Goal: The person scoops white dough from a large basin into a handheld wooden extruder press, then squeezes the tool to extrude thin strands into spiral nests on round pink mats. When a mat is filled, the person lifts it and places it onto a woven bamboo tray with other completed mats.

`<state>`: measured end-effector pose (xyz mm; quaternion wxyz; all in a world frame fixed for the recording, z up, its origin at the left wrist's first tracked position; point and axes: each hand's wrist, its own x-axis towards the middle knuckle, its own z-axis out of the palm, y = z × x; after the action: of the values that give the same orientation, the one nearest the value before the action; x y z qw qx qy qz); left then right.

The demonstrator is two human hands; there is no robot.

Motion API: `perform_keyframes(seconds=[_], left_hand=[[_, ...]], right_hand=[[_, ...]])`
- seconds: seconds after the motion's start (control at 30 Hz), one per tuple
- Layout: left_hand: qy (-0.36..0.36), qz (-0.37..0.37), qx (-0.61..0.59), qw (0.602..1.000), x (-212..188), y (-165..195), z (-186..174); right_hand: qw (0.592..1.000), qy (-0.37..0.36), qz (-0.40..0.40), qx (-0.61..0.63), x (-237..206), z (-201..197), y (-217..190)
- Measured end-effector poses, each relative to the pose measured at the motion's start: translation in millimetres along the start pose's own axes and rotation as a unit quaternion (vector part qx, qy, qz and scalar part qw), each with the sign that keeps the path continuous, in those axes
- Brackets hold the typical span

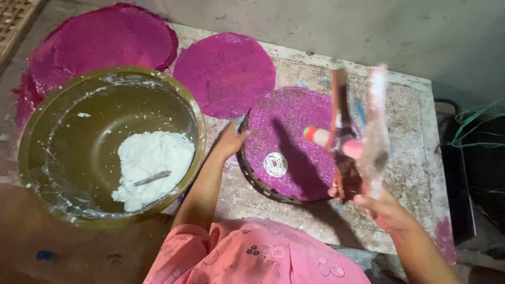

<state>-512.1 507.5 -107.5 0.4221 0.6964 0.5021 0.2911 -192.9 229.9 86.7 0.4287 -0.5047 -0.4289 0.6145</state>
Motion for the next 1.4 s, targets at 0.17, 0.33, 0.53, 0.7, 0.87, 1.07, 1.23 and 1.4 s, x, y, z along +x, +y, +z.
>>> perform_keyframes(seconds=[0.17, 0.33, 0.53, 0.7, 0.87, 1.07, 1.23, 1.4], left_hand=[[-0.045, -0.146, -0.274, 0.95, -33.5, -46.6, 34.6], [0.024, -0.046, -0.205, 0.977, -106.1, 0.3, 42.5], [0.025, 0.088, -0.288, 0.953, -65.6, 95.6, -10.3], [-0.27, 0.059, -0.786, 0.553, -21.3, 151.2, -28.0], [-0.209, 0.05, -0.853, 0.476, 1.6, 143.9, 6.5], [-0.222, 0.082, -0.884, 0.403, 39.5, 100.9, 16.2], [-0.207, 0.07, -0.876, 0.429, 37.2, 85.6, 18.7], [-0.174, 0.081, -0.885, 0.423, 44.5, 98.4, 35.4]], right_hand=[[0.999, -0.006, 0.013, 0.032, -17.1, -28.5, 28.4], [0.998, -0.011, 0.053, -0.026, 2.0, -39.6, 64.7], [0.976, -0.169, 0.055, 0.124, 40.7, -25.1, 47.6], [0.928, -0.096, 0.358, 0.023, 65.4, -2.0, 4.4], [0.926, -0.118, 0.339, -0.119, 88.2, -4.1, -37.3], [0.908, -0.081, 0.25, -0.326, 122.5, 14.9, -37.6], [0.926, -0.056, 0.288, -0.237, 122.2, 28.6, -33.6], [0.903, -0.057, 0.241, -0.352, 126.2, 15.8, -49.3]])
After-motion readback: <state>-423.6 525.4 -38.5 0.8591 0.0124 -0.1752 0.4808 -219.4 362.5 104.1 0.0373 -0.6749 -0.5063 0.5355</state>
